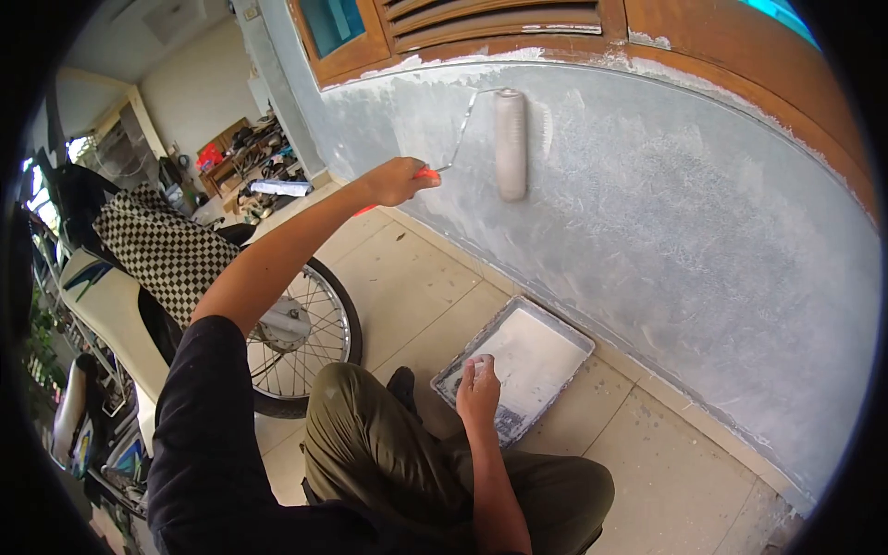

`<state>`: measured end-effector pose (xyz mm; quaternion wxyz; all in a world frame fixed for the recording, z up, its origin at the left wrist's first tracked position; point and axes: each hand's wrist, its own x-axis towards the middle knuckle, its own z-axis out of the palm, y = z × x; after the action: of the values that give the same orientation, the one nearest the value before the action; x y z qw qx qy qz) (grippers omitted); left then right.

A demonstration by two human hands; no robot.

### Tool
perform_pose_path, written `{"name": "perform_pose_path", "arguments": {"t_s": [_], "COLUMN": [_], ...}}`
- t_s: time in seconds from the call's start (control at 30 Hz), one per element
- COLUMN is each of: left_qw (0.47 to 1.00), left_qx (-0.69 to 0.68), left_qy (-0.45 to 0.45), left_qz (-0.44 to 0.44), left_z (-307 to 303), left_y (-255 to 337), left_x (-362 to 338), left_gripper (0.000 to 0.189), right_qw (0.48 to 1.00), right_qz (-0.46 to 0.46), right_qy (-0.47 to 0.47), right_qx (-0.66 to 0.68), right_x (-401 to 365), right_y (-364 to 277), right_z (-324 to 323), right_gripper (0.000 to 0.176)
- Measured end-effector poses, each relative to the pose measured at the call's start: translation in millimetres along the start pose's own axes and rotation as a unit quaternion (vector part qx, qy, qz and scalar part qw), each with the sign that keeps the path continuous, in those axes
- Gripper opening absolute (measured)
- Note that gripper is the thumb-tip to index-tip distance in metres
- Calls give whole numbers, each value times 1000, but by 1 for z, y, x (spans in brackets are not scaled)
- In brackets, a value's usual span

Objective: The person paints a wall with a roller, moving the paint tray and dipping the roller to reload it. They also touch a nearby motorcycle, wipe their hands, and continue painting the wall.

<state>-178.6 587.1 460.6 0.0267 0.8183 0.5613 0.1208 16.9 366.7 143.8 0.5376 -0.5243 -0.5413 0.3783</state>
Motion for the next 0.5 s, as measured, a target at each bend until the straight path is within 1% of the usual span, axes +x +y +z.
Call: {"name": "perform_pose_path", "arguments": {"t_s": [0.03,0.1,0.17,0.2,0.27,0.3,0.37,0.4,0.43,0.5], "left_qw": [999,985,971,971,949,948,953,959,958,963], "left_qx": [-17,-99,-125,-131,-166,-172,-130,-120,-120,-132], "left_qy": [3,3,20,19,72,70,81,75,72,48], "left_qz": [-30,-139,-203,-198,-259,-257,-263,-245,-249,-231], "left_z": [-5,-22,-23,-22,-19,-22,-29,-32,-32,-46], "left_y": [-15,-32,-83,-106,-146,-153,-168,-174,-177,-152], "left_x": [2,-5,12,21,38,45,48,46,44,34], "left_gripper": [55,55,53,53,55,55,55,56,56,51], "right_qw": [1000,1000,1000,1000,998,997,997,997,996,997], "right_qz": [-2,-1,-3,2,21,23,32,37,41,32], "right_qy": [7,0,8,-5,-34,-32,-31,-29,-32,-21], "right_qx": [-1,-15,-16,-28,-58,-64,-68,-66,-67,-67], "right_x": [1,3,4,5,8,11,15,18,18,18], "right_y": [-1,-4,5,8,14,18,23,21,23,29], "right_z": [-1,0,8,11,16,20,23,24,25,28], "right_gripper": [10,11,12,13,14,14,13,13,13,13]}}
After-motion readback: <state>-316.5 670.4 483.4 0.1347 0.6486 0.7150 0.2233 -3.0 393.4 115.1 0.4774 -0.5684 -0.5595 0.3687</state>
